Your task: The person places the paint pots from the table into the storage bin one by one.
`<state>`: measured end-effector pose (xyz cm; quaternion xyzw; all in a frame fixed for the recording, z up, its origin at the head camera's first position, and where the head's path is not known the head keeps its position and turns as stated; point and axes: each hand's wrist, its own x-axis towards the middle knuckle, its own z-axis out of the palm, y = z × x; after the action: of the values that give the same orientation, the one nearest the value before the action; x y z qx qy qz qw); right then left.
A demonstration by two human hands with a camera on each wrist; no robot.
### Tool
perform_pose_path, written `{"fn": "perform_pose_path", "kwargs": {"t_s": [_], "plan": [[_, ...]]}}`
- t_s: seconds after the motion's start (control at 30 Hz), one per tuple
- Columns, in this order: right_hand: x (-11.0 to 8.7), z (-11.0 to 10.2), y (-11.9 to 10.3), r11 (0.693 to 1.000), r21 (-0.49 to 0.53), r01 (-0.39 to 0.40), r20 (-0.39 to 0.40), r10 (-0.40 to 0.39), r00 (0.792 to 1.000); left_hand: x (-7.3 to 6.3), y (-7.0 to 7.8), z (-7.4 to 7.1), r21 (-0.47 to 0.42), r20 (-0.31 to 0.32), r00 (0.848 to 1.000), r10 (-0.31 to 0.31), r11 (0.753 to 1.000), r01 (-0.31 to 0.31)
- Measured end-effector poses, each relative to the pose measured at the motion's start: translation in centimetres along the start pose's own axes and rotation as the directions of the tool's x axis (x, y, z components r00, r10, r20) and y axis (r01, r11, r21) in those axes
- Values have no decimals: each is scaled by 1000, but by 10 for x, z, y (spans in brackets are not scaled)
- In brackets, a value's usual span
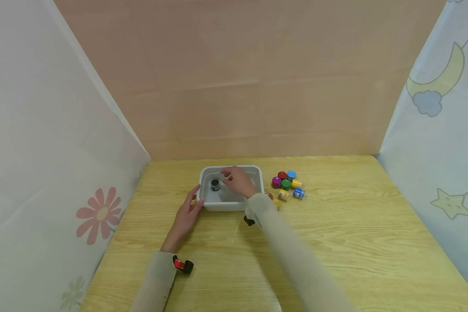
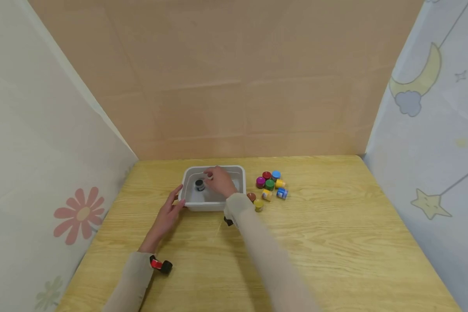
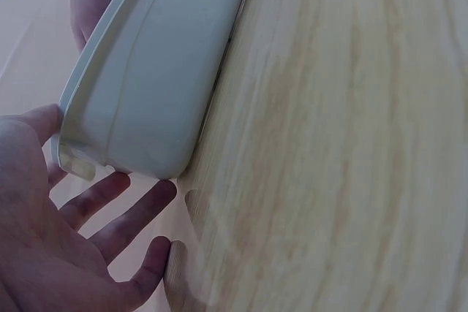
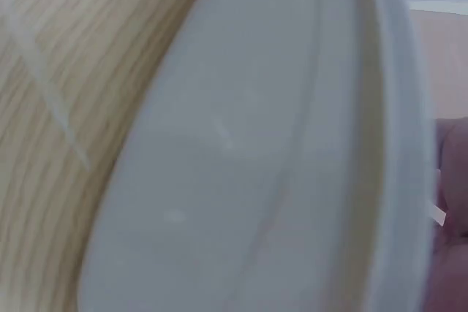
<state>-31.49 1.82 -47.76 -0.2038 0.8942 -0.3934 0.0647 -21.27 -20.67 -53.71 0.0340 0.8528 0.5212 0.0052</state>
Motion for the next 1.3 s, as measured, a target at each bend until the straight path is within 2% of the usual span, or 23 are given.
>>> {"fn": "perform_pose_path", "kwargs": {"t_s": [0.23,0.47,0.67,0.9,1.1,1.3], "plan": [[-21,-35,2,998,2,62,-37,-61,997,-3,7,-1,43,-11,1000,-11,999,11],[-50,-72,18,998,55,23,-61,-20,998,-3,4,1,45,-7,1000,-17,999,18],[-75,-105,49,998,58,13,-99,-8,995,-1,5,1,29,-9,1000,-12,999,13],[-105,-136,91,998,-14,-58,-145,56,988,1,4,3,9,-8,1000,-8,1000,8],[-127,-150,121,992,-8,-123,-157,121,980,1,5,3,7,-5,1000,-13,1000,13],[-137,-152,145,984,19,-180,-143,180,973,0,5,4,0,0,1000,-20,1000,20]]}}
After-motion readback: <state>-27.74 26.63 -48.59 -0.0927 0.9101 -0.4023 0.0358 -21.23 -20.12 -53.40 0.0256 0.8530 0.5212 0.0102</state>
